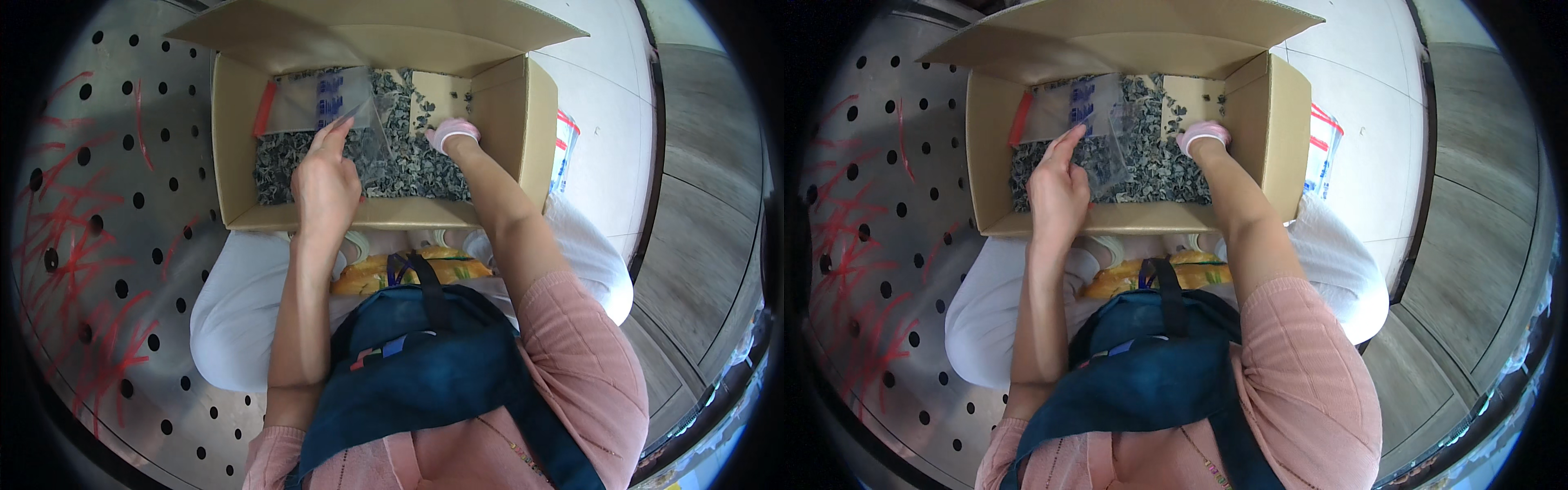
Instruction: The person scoops small metal fasteners from a cardboard box into clear plastic bags. They seal each bag and place it into a wire basket. The person repeats this process multiple times.
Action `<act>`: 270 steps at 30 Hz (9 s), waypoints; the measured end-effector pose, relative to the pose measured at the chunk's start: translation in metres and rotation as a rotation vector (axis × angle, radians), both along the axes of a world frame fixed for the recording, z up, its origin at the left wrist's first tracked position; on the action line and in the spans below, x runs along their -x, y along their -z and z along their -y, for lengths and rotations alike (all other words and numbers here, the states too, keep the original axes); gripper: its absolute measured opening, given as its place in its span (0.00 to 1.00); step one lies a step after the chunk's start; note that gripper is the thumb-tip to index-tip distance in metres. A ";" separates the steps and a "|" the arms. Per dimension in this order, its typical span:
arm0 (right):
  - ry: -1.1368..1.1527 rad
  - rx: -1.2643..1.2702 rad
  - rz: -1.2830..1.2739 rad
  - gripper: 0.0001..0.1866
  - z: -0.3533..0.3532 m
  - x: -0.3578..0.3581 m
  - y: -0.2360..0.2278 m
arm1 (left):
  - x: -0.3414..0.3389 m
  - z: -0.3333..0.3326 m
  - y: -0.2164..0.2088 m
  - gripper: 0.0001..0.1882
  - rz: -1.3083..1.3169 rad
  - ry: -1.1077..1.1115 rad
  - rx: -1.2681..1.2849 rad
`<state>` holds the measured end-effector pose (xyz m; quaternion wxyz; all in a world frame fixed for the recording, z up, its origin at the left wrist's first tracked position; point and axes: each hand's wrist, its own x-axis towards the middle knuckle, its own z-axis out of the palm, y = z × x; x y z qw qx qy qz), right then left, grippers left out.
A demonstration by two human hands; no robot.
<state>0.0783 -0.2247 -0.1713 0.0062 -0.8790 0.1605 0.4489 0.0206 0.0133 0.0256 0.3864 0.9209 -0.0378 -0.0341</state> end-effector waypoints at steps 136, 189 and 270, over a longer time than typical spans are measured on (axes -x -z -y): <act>-0.209 -0.364 -0.015 0.45 -0.047 0.061 -0.048 | 0.009 0.004 0.016 0.35 -0.210 -0.010 0.070; -0.037 -0.181 0.225 0.46 0.013 0.047 -0.029 | 0.014 0.008 0.016 0.40 -0.277 0.063 0.050; 0.855 -1.235 0.181 0.52 -0.090 0.068 -0.234 | 0.032 0.015 0.024 0.46 -0.060 0.120 -0.011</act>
